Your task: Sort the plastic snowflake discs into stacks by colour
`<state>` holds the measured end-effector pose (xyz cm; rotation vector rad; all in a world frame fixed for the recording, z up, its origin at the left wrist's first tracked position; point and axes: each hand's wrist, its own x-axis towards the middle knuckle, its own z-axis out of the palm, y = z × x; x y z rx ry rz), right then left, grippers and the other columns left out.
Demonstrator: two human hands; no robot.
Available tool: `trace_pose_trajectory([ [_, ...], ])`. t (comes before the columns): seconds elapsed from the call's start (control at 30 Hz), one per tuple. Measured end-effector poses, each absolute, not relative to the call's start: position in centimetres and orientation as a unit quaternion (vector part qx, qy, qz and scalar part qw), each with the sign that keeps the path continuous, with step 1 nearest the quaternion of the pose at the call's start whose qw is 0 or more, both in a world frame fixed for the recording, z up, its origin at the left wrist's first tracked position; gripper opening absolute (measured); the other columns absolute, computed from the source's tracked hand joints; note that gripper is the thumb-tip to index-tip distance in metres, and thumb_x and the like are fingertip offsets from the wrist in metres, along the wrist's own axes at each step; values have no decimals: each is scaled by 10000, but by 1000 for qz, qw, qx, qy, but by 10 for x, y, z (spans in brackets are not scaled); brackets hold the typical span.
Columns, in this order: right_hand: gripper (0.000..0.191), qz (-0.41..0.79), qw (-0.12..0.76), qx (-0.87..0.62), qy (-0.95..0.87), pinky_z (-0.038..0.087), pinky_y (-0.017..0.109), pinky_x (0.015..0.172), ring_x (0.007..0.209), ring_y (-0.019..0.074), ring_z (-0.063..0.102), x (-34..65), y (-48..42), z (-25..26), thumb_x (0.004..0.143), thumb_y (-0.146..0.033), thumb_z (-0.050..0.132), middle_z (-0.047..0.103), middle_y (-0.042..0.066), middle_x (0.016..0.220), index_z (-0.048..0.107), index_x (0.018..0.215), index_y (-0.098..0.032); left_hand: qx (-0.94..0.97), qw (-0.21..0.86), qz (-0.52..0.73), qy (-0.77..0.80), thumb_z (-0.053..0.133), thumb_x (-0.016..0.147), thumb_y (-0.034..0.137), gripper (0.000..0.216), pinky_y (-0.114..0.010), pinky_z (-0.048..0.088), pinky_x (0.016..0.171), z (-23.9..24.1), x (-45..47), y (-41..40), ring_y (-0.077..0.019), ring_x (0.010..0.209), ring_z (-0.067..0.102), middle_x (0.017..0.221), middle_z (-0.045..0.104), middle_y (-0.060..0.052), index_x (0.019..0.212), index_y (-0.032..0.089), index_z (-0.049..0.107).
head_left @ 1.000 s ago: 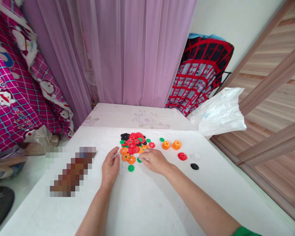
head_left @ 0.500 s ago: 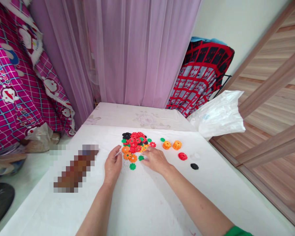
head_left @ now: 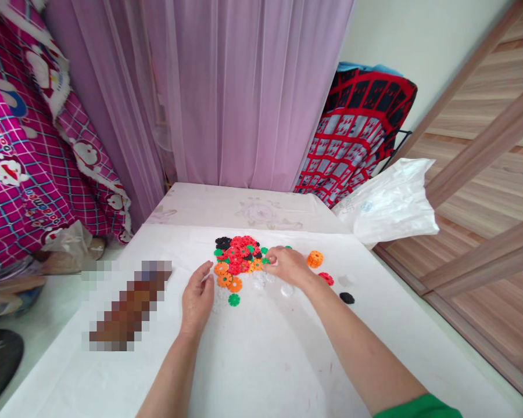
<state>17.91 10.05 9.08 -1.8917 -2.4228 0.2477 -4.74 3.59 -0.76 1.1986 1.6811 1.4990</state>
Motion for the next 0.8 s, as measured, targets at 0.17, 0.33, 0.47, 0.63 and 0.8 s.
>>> trace_pose_trajectory([
  [0.17, 300, 57, 5, -713, -699, 443, 256, 733, 984, 195, 641, 231, 156, 107, 788, -399, 586, 715, 7, 1077, 701, 1035, -274, 447, 284, 567, 631, 531, 833, 354, 352, -365, 484, 988, -8, -47, 36, -198, 1123, 616, 1231, 656, -76, 1141, 221, 638],
  [0.33, 318, 74, -53, -727, -680, 454, 265, 743, 1030, 213, 637, 248, 185, 92, 769, -392, 598, 707, 36, 1124, 721, 1030, -260, 450, 283, 574, 622, 536, 826, 360, 345, -363, 478, 999, -11, -49, 38, -201, 1152, 600, 1244, 647, -78, 1122, 219, 644],
  [0.47, 294, 87, -75, -721, -684, 456, 263, 727, 1005, 222, 647, 249, 190, 82, 738, -400, 627, 724, 46, 1062, 738, 969, -256, 450, 287, 573, 623, 535, 829, 375, 354, -387, 445, 1038, -13, -50, 38, -208, 1171, 585, 1256, 642, -80, 1128, 218, 643],
  [0.63, 404, 100, -98, -720, -679, 469, 276, 779, 1034, 221, 636, 251, 192, 80, 738, -442, 635, 692, 40, 1153, 688, 1094, -260, 451, 281, 573, 624, 554, 817, 404, 367, -405, 431, 1052, -13, -51, 38, -215, 1162, 590, 1242, 650, -86, 1111, 208, 651],
  [0.8, 442, 78, -127, -703, -695, 458, 290, 852, 1107, 212, 603, 247, 193, 82, 802, -443, 567, 652, 45, 1235, 625, 1202, -266, 449, 279, 578, 621, 561, 814, 400, 363, -389, 445, 1039, -10, -50, 37, -209, 1157, 596, 1234, 658, -81, 1109, 210, 653],
])
